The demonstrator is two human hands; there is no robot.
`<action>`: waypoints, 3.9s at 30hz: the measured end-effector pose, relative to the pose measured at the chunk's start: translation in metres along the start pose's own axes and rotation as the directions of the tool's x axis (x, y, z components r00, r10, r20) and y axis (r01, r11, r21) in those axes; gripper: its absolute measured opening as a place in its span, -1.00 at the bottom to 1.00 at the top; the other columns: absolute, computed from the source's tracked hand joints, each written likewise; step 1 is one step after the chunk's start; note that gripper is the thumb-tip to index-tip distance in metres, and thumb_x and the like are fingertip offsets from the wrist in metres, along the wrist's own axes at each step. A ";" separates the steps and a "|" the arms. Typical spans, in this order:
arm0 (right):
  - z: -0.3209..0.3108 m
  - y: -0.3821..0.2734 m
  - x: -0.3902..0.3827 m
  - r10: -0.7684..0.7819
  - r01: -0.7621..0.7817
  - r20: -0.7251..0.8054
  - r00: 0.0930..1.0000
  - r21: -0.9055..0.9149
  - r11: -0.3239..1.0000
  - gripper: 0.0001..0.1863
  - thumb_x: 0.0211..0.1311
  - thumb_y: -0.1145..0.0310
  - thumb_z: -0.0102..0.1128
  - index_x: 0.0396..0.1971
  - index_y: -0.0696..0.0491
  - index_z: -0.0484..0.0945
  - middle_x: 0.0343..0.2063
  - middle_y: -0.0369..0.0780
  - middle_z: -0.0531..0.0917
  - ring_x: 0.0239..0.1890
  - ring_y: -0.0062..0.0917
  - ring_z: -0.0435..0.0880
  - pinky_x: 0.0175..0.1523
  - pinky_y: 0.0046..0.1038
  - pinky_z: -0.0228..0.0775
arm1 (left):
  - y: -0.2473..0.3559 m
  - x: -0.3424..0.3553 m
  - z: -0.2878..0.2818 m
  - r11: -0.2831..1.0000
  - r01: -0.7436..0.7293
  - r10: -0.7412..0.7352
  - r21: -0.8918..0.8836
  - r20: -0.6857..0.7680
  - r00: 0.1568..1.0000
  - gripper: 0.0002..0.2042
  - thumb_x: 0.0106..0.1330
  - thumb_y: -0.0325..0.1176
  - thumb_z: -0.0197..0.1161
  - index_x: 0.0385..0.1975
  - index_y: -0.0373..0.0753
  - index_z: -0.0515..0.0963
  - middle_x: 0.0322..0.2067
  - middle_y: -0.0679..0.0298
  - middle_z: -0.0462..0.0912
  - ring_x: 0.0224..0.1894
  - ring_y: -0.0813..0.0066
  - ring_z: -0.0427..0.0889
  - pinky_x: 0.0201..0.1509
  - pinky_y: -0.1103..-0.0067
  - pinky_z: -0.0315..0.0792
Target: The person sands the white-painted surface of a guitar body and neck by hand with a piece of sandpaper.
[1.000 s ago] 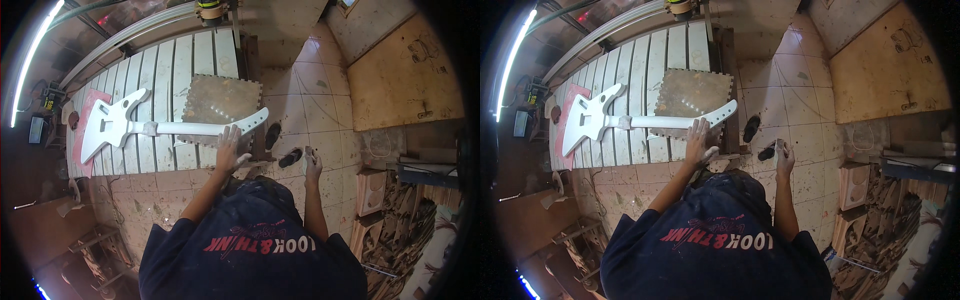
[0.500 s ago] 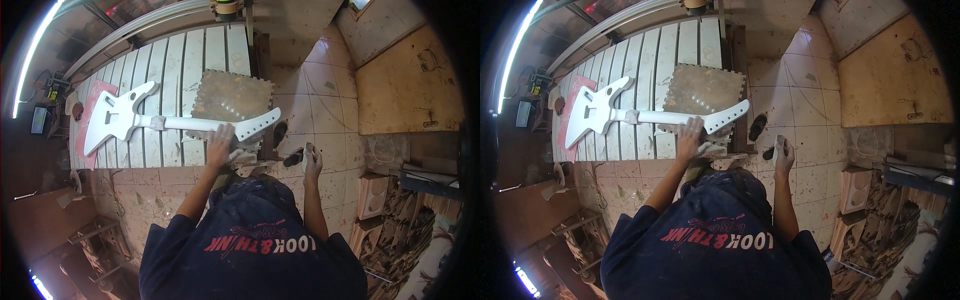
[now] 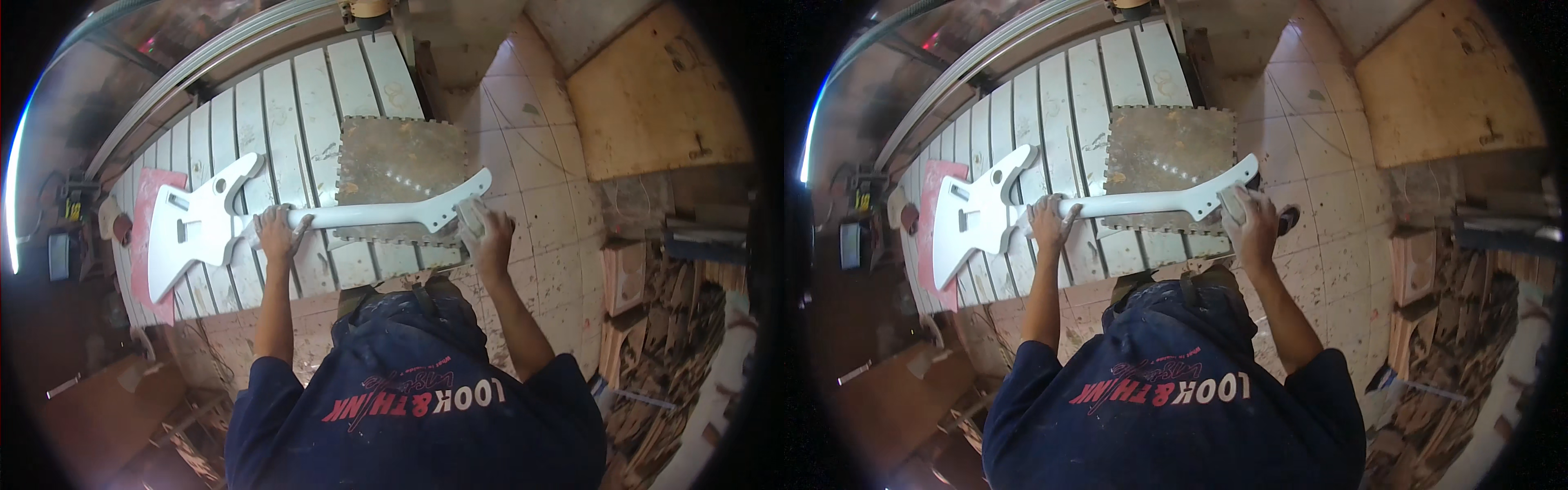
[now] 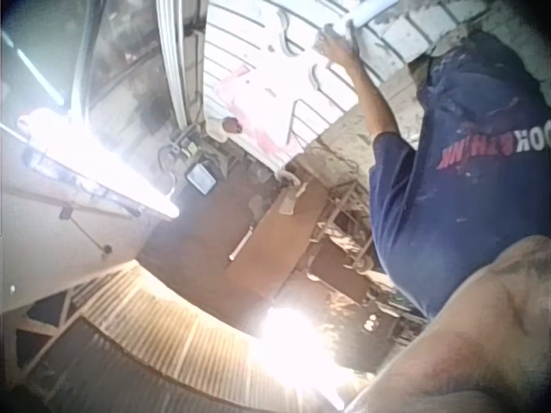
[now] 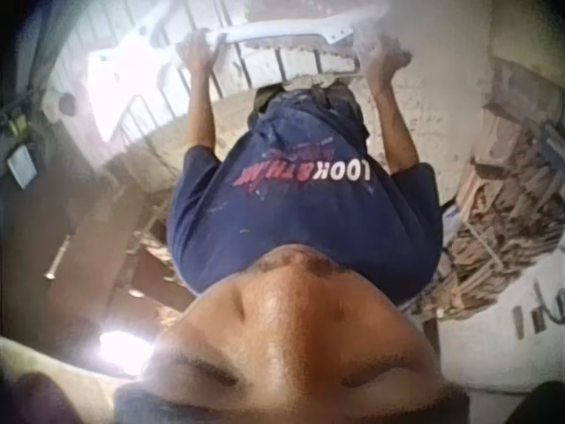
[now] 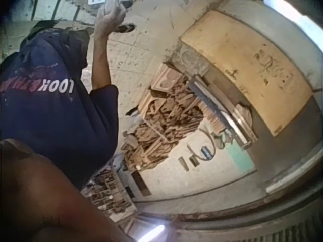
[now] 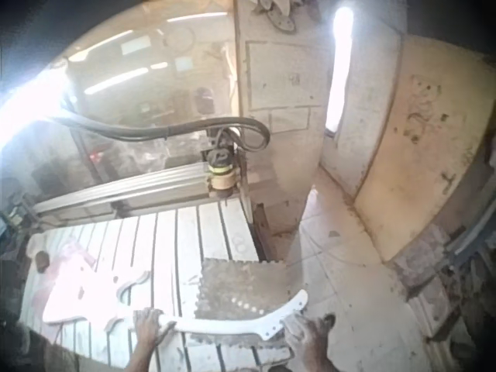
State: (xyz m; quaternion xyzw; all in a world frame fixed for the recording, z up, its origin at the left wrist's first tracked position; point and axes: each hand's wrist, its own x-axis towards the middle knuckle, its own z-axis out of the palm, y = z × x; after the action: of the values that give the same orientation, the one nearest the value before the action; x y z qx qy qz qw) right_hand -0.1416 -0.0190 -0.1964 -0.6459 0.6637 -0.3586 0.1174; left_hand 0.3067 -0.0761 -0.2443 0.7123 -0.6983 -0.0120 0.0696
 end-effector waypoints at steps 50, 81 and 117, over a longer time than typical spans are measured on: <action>0.215 -0.117 -0.059 0.062 -0.115 -0.368 0.928 -0.124 0.986 -0.53 0.01 0.28 0.53 -0.03 -0.05 0.61 -0.15 -0.15 0.55 -0.06 -0.15 0.52 0.09 -0.01 0.34 | -0.071 0.027 0.017 0.940 -0.279 0.282 -0.199 -0.012 0.959 -0.62 0.36 0.02 0.19 -0.34 -0.23 0.56 -0.28 0.07 0.57 -0.11 0.02 0.51 0.00 0.17 0.32; 0.210 -0.133 -0.067 0.100 -0.118 -0.209 0.973 -0.076 0.990 -0.46 -0.03 0.33 0.58 0.00 -0.02 0.57 -0.05 -0.08 0.48 0.01 -0.15 0.51 0.06 -0.06 0.41 | -0.072 0.028 0.033 0.936 -0.321 0.313 -0.146 -0.074 0.947 -0.63 0.35 0.03 0.19 -0.37 -0.21 0.53 -0.33 0.11 0.55 -0.16 0.04 0.52 -0.04 0.19 0.33; 0.182 -0.092 -0.029 0.149 -0.344 -0.638 0.755 -0.193 0.919 -0.70 0.07 0.26 0.53 -0.34 0.03 0.57 -0.48 -0.14 0.56 -0.42 -0.27 0.56 -0.24 -0.19 0.38 | -0.068 0.025 0.019 0.932 -0.314 0.303 -0.180 -0.086 0.949 -0.67 0.34 -0.02 0.21 -0.36 -0.20 0.54 -0.33 0.12 0.55 -0.16 0.03 0.52 -0.05 0.21 0.33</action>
State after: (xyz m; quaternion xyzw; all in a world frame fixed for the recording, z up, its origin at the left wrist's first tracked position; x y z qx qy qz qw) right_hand 0.0465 -0.0428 -0.2778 -0.4103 0.7919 -0.4246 -0.1558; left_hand 0.3721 -0.1015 -0.2694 0.5837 -0.7949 -0.0477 0.1586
